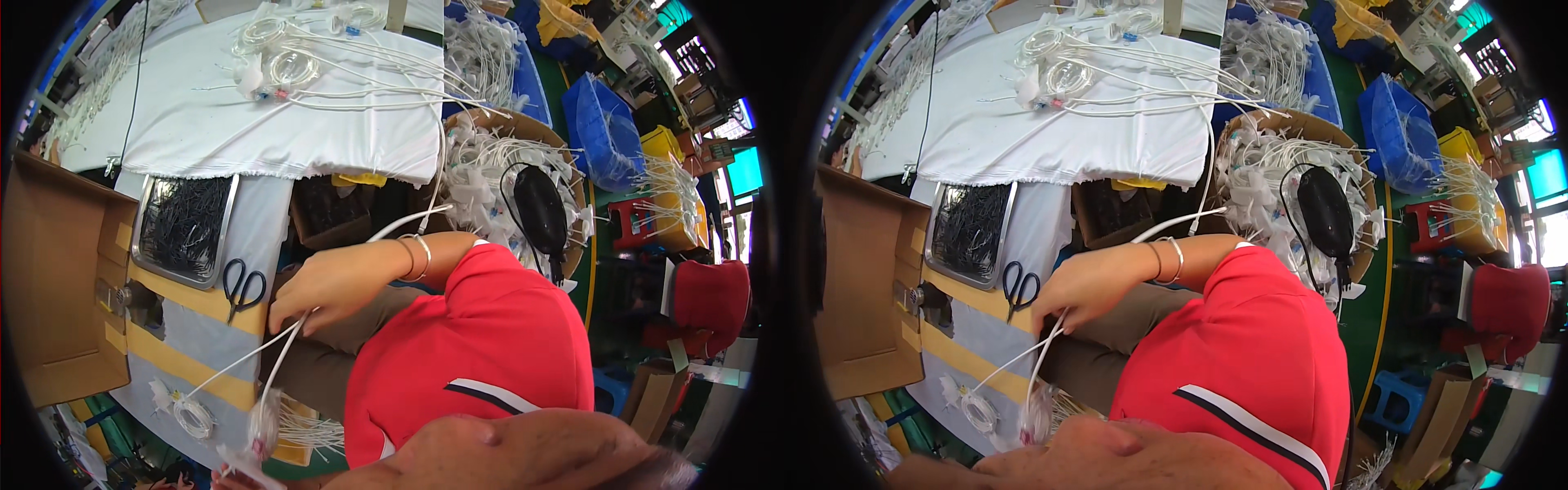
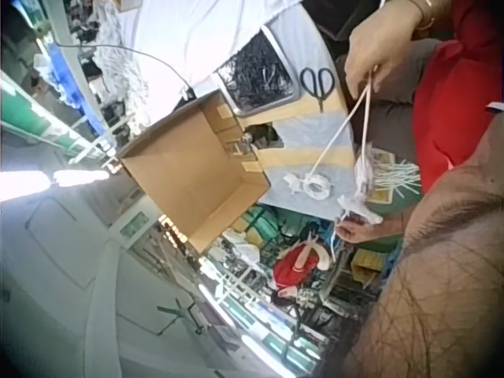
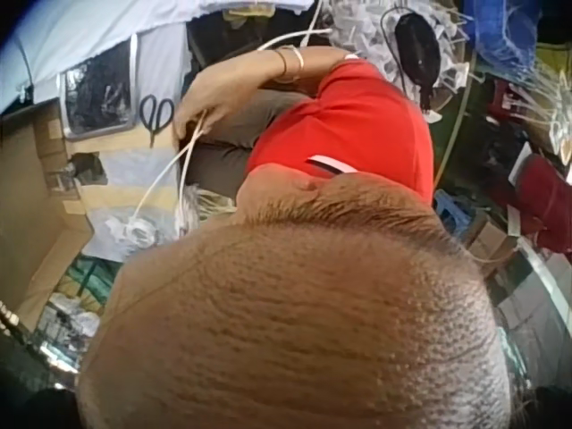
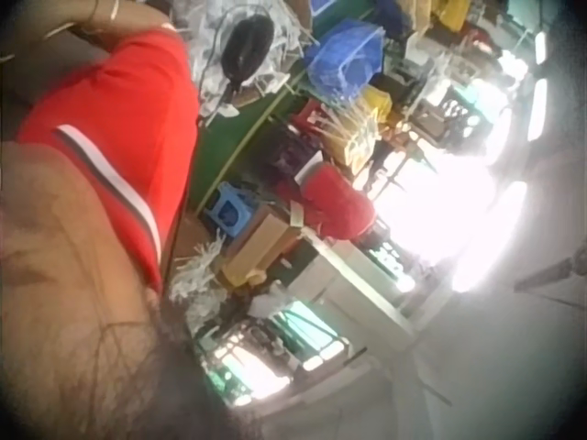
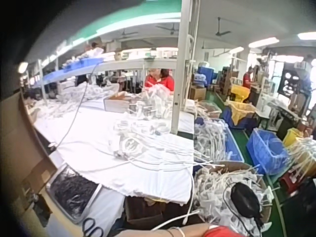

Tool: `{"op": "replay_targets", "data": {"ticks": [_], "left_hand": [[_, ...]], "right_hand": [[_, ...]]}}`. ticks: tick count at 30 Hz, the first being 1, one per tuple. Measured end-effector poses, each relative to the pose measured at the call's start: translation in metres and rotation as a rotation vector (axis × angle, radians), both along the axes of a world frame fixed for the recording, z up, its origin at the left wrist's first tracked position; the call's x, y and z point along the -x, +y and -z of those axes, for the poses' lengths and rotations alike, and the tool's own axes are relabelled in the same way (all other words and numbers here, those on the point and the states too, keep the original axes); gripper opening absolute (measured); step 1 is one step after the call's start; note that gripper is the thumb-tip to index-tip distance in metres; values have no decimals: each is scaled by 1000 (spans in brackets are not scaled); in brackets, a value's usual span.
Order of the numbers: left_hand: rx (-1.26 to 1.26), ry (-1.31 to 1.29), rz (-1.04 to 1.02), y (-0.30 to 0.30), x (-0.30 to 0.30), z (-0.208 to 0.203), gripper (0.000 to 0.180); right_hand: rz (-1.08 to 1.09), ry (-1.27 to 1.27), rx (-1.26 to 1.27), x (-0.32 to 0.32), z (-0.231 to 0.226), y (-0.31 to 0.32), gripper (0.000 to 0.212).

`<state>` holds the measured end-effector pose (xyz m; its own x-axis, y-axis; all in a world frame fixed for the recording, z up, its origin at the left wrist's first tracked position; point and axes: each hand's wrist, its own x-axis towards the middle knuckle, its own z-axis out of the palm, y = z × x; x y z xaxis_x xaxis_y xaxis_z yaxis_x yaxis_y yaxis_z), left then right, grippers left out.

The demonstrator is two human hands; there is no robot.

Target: Assembling and cutting wire harnesses at an electronics factory workbench.

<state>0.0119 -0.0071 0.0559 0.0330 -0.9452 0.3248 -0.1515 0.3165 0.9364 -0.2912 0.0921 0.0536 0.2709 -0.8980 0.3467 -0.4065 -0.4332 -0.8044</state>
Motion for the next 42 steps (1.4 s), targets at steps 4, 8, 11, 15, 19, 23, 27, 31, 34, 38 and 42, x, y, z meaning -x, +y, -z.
{"op": "replay_targets", "data": {"ticks": [4,8,11,15,19,23,27,31,34,38,42], "left_hand": [[94,-162,-107,-4,-10,-13,28],[179,-334,-221,-6,-28,-28,22],[239,-481,-320,-9,-52,-36,19],[283,-740,-591,31,-114,-58,19],[-342,-272,2,17,-143,11,16],[-553,-63,391,25,-86,82,11],[-709,170,499,33,-37,80,17],[-746,120,472,32,-39,67,28],[-774,107,524,24,-45,70,30],[-755,48,458,17,-26,67,25],[-705,-24,459,18,-7,68,24]], "right_hand": [[24,210,-118,2,11,4,27],[-389,-311,-333,-51,55,0,30],[-664,-455,-794,-85,111,-1,36],[-685,-118,-544,-100,120,-1,38],[-173,43,-185,-60,66,-38,31],[402,247,130,-46,49,-82,21],[477,755,249,-34,48,-100,10],[484,698,172,-51,81,-119,9],[487,606,221,-38,86,-120,10],[314,292,54,-39,76,-103,18],[8,-311,-4,-75,66,-76,25]]}}
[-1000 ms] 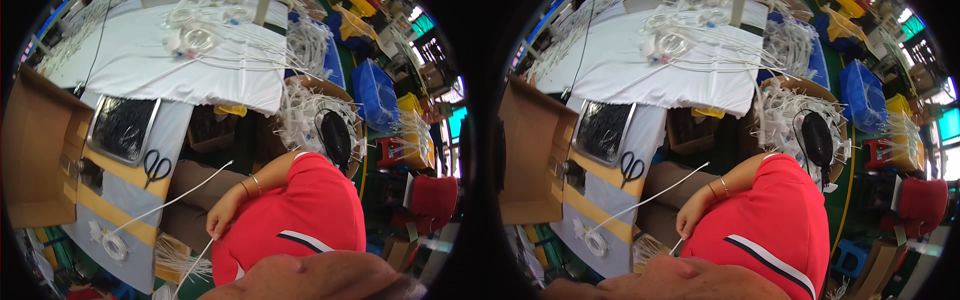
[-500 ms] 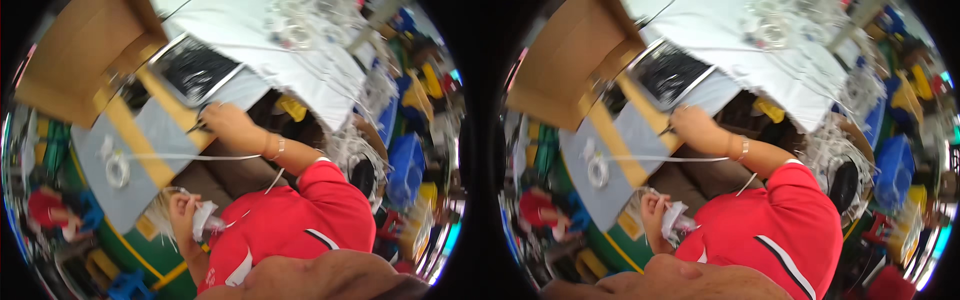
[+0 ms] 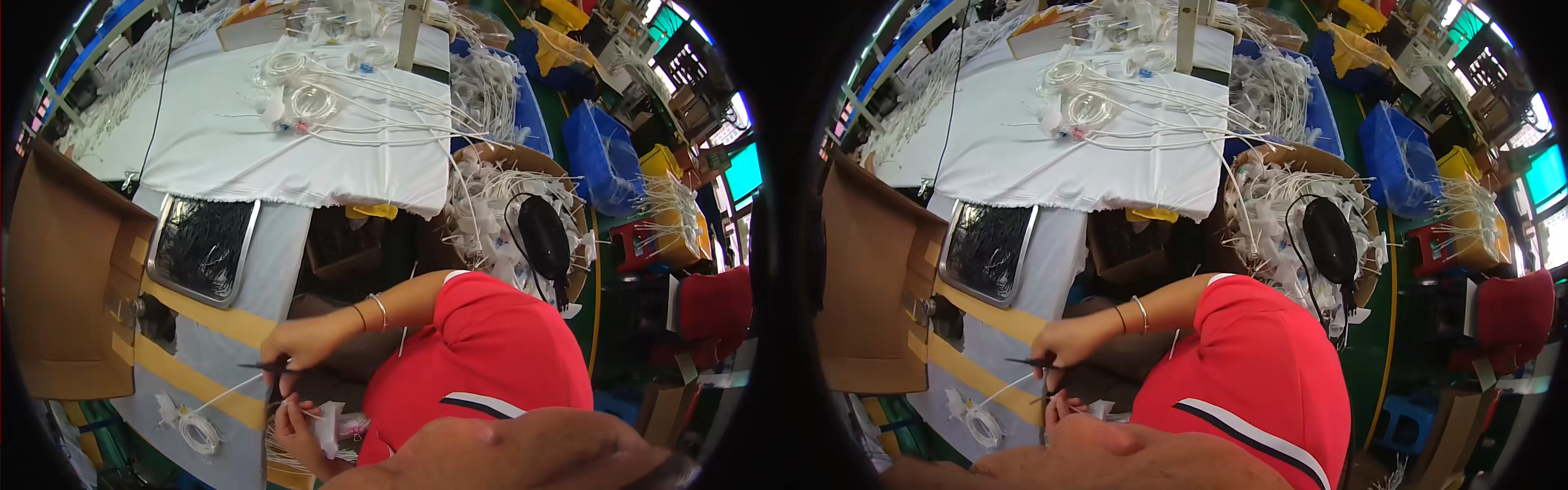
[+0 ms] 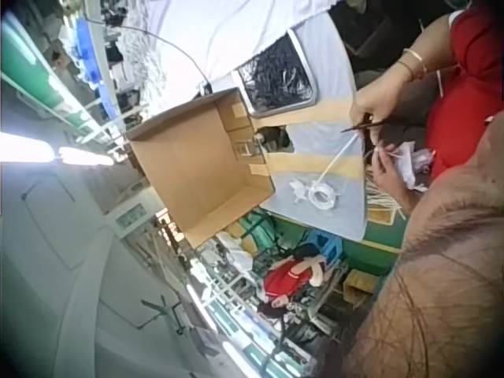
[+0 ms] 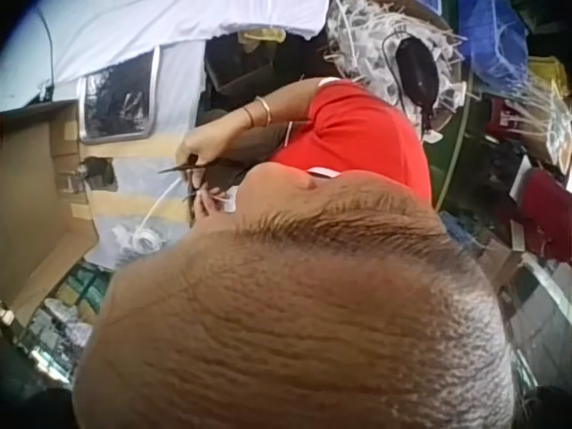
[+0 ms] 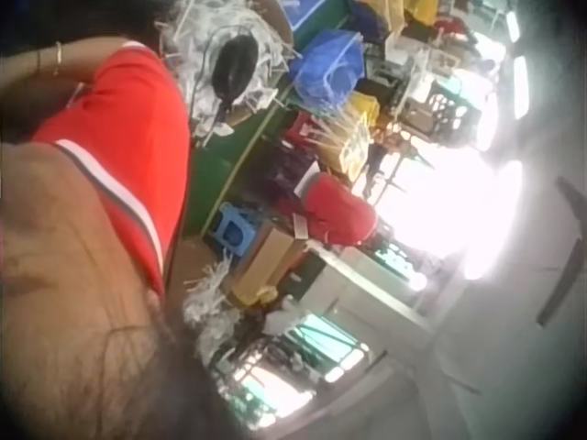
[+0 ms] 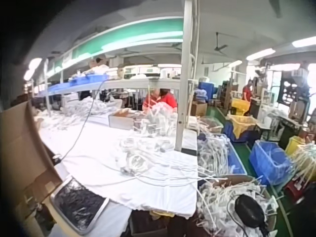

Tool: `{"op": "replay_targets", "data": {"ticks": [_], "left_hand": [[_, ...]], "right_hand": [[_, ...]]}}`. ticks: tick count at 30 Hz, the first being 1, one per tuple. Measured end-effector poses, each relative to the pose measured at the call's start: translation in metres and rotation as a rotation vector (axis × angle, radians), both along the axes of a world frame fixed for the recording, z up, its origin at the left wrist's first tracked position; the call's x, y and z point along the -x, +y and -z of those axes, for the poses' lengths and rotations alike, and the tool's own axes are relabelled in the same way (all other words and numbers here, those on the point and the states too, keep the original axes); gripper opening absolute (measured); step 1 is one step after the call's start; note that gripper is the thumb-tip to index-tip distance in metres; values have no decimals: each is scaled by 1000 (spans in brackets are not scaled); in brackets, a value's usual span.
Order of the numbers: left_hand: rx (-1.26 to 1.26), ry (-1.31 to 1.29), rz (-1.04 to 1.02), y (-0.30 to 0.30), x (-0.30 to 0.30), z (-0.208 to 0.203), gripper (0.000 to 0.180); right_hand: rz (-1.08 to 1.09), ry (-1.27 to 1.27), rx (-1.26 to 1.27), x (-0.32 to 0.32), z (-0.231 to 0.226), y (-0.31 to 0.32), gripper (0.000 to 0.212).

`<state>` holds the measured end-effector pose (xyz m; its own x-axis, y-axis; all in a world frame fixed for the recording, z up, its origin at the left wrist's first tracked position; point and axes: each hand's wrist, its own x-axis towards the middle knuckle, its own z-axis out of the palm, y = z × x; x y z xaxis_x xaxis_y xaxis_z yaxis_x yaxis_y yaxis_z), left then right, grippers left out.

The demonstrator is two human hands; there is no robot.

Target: Assembling and cutting wire harnesses at an electronics factory workbench.

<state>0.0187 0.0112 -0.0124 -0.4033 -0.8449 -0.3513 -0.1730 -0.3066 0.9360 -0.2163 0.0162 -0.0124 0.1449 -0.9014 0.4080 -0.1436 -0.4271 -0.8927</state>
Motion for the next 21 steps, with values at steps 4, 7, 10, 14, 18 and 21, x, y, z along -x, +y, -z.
{"op": "replay_targets", "data": {"ticks": [4,7,10,14,18,21], "left_hand": [[147,-85,68,3,23,-4,23],[178,-143,29,5,29,-7,22],[191,-201,81,6,30,-9,24],[206,-209,59,12,28,-8,25],[127,-22,90,14,22,-4,24],[63,80,131,14,12,4,24]], "right_hand": [[36,-147,-85,-18,0,13,26],[-1,-255,-261,-6,5,17,26],[-102,-472,-482,-1,16,22,27],[-119,-851,-746,-3,20,36,26],[-132,-892,-746,-3,21,38,27],[-209,-958,-863,-8,28,31,26]]}}
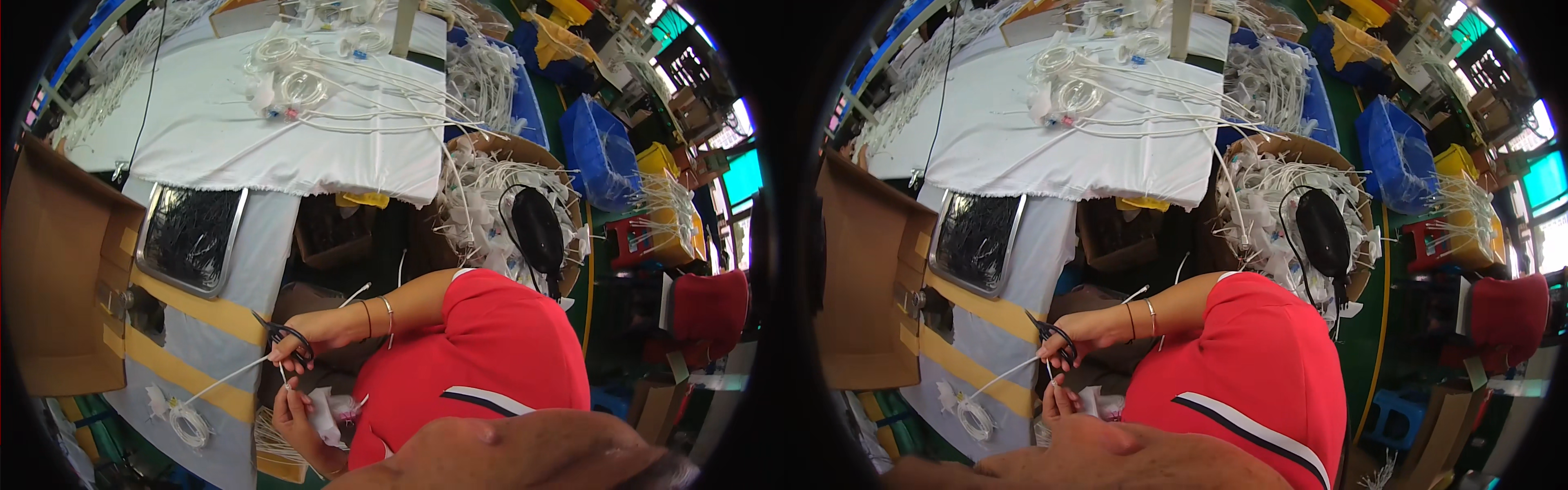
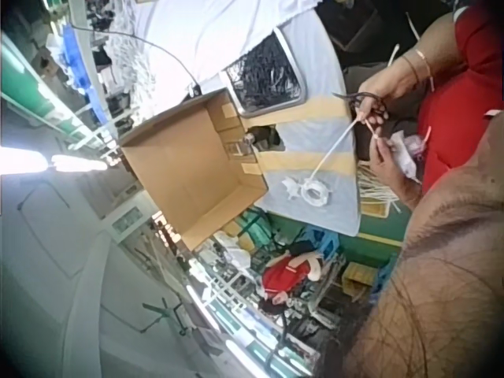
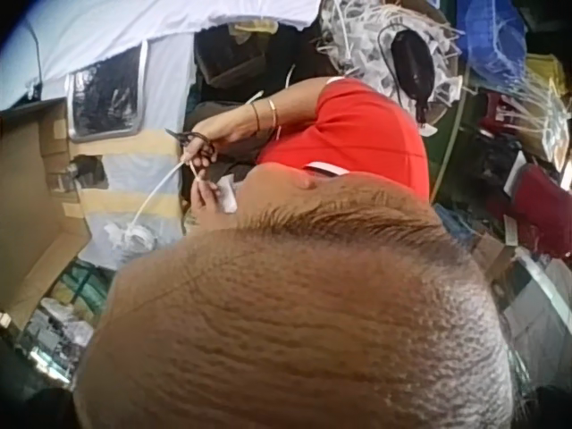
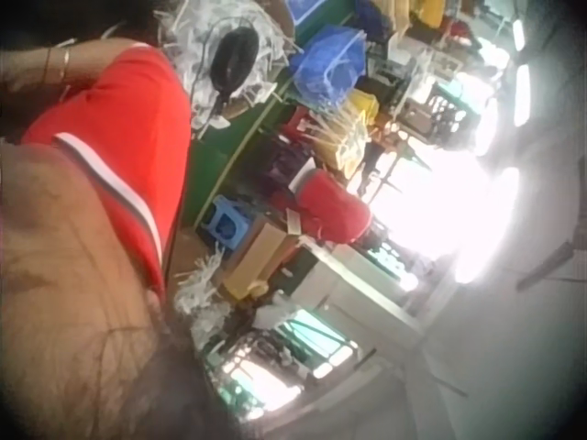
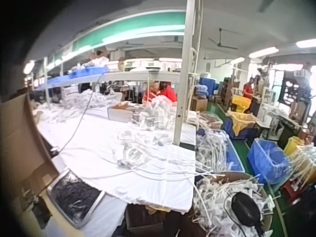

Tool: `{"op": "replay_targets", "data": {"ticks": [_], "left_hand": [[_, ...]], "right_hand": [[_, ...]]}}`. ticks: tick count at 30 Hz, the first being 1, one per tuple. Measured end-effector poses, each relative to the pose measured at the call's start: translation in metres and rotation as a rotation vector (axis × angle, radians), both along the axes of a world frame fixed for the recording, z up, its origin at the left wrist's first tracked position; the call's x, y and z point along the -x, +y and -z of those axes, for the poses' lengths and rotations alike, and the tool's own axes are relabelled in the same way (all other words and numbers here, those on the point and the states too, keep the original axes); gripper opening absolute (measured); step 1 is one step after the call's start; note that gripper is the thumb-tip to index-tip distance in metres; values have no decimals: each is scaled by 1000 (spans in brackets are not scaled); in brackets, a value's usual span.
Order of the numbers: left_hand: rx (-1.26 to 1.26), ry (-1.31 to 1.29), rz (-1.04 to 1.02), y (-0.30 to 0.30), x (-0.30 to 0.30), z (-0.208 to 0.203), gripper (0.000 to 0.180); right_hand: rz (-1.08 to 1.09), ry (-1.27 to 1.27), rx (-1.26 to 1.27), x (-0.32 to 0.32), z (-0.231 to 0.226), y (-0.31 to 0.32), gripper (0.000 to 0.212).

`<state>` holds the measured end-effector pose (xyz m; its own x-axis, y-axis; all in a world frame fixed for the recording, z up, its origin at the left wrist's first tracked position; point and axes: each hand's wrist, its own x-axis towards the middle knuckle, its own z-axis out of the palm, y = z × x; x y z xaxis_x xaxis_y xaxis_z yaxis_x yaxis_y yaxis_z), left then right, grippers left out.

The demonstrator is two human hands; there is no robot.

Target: Assembling and cutting wire harnesses at an electronics factory workbench.

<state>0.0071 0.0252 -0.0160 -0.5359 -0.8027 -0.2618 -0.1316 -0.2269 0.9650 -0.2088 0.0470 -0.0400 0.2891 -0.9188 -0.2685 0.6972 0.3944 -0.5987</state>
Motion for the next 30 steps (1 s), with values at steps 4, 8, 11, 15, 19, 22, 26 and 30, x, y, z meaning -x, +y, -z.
{"op": "replay_targets", "data": {"ticks": [4,8,11,15,19,22,26,30], "left_hand": [[-91,-30,-16,-1,-3,-3,24],[148,-192,-25,3,22,-13,23],[269,-191,-50,3,31,-15,17],[261,-143,-80,11,25,-18,18],[216,-126,-77,9,25,-10,20],[289,-131,-37,4,28,-13,21],[-34,24,29,1,18,-12,20],[-243,175,96,-4,11,-14,22]], "right_hand": [[226,419,181,-2,-29,8,23],[412,1081,558,12,-51,13,19],[259,919,343,18,-39,-2,21],[45,699,136,19,-43,-11,19],[247,821,189,7,-39,-1,20],[351,1256,487,9,-47,-3,22],[241,1073,341,10,-31,-8,25],[207,1107,357,11,-34,1,31]]}}
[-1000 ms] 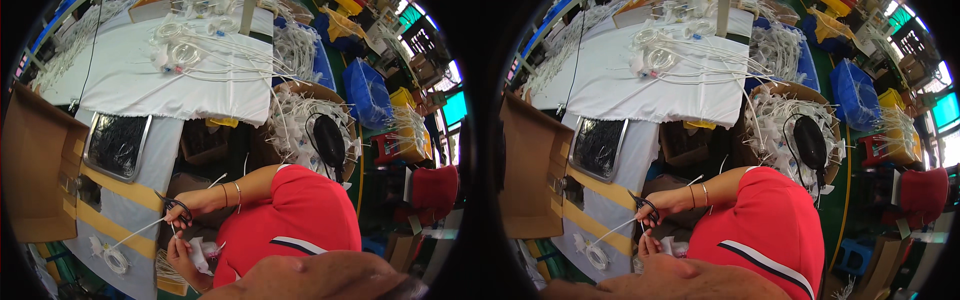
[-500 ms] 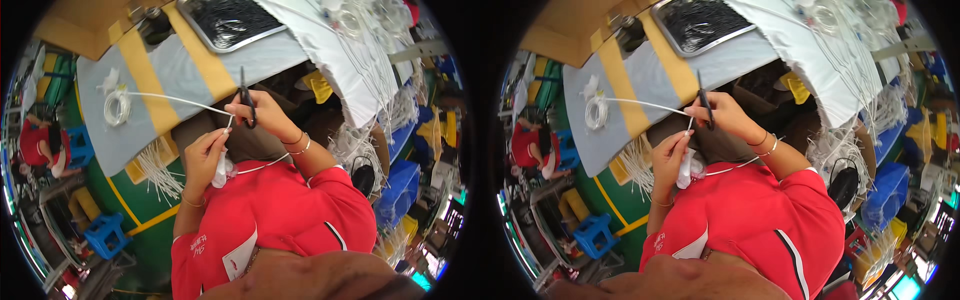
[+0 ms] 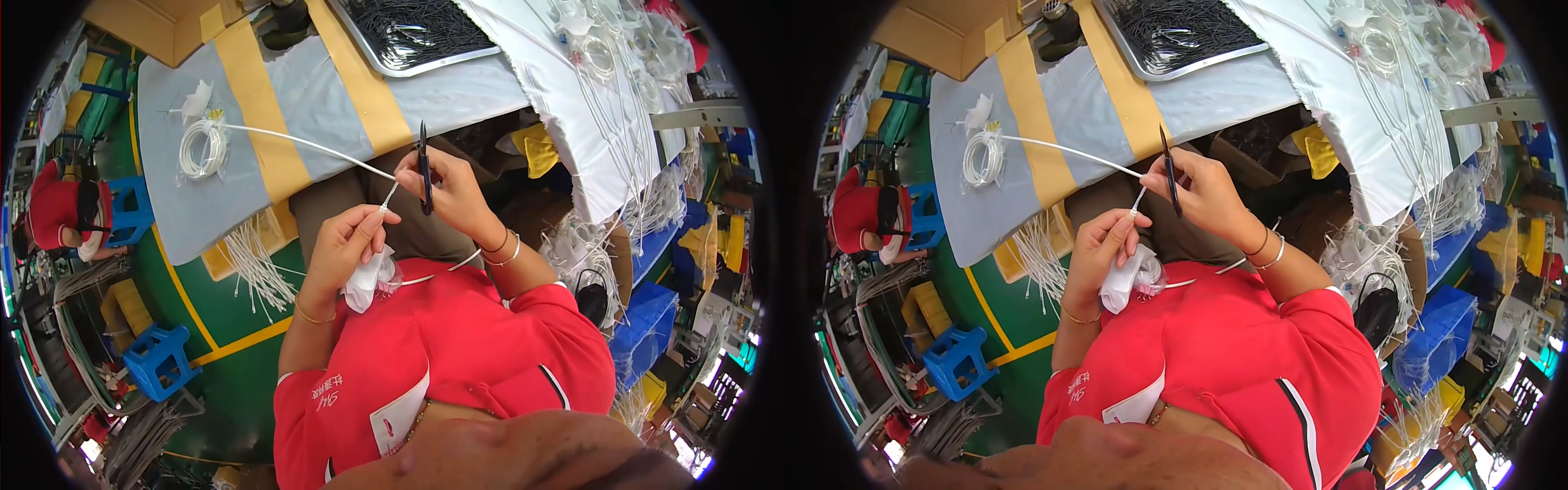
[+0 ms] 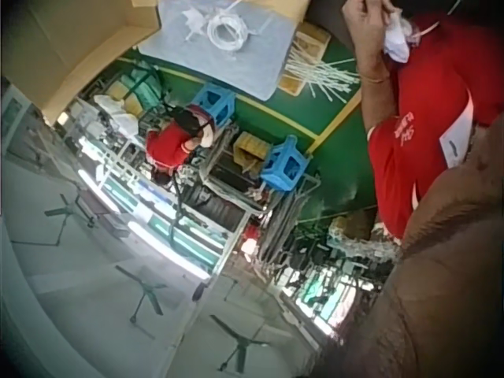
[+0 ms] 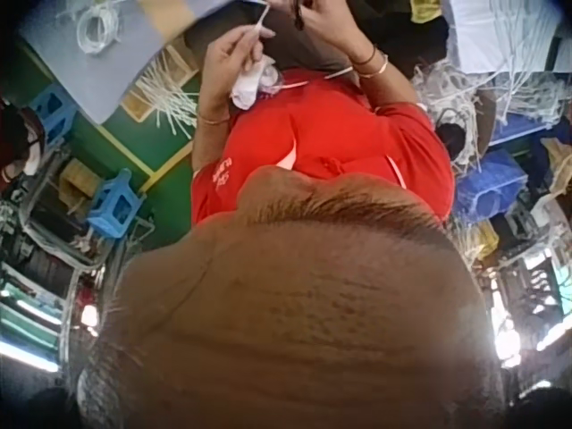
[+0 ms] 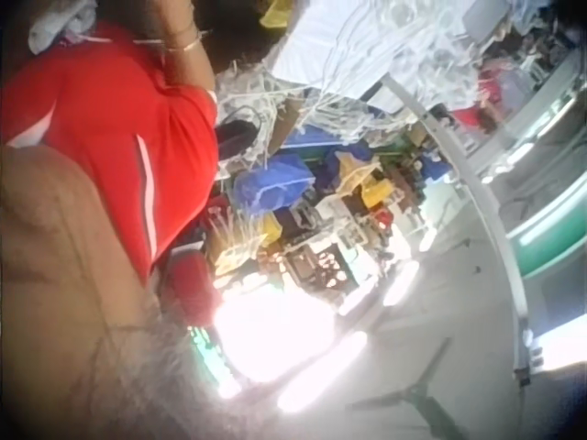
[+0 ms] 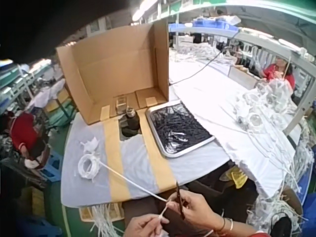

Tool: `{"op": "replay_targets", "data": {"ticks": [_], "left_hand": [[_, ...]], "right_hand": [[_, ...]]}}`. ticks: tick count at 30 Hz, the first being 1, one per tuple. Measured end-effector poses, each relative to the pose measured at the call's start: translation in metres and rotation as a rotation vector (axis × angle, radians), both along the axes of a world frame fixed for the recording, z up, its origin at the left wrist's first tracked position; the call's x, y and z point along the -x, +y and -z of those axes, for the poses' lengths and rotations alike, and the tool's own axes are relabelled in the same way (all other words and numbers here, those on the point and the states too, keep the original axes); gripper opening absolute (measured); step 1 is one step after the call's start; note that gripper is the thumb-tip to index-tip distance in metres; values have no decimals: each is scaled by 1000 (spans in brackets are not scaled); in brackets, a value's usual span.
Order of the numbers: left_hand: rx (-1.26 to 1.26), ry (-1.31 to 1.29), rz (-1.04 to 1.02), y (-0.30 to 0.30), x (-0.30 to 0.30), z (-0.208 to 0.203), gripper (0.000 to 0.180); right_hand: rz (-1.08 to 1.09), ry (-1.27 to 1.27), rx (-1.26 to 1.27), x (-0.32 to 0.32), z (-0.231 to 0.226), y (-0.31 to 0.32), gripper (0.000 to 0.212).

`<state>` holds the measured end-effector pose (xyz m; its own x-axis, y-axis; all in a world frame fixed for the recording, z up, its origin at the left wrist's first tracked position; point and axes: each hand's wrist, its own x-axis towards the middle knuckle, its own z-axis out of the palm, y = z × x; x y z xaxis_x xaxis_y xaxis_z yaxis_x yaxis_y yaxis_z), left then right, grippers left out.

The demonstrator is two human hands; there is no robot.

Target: Assembling and cutting wire harnesses at an electronics factory workbench.

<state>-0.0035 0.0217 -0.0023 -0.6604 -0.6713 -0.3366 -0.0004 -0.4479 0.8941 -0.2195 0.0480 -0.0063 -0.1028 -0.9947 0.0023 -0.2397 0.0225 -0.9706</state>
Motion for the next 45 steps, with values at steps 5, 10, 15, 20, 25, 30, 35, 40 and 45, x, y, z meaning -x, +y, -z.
{"op": "replay_targets", "data": {"ticks": [5,10,15,20,25,30,35,40,45], "left_hand": [[13,-9,-81,1,1,-2,19],[337,-178,-136,8,12,0,19],[574,-282,-158,12,18,-7,16],[708,-332,-164,15,21,-10,16],[798,-327,-144,14,21,-6,16],[826,-340,-139,12,21,-7,13],[645,-263,-243,7,15,-14,13],[516,-143,-278,2,3,-19,15],[682,-181,-170,10,18,-15,16]], "right_hand": [[-161,178,54,6,0,17,40],[-482,297,-118,14,-3,27,58],[-583,198,-205,23,-2,27,59],[-620,72,-328,27,-5,29,60],[-649,-96,-336,30,-8,28,59],[-606,107,-297,28,-15,27,58],[-470,532,-90,26,-16,27,56],[-505,380,-217,32,-13,29,46],[-199,-466,-237,10,-20,19,22]]}}
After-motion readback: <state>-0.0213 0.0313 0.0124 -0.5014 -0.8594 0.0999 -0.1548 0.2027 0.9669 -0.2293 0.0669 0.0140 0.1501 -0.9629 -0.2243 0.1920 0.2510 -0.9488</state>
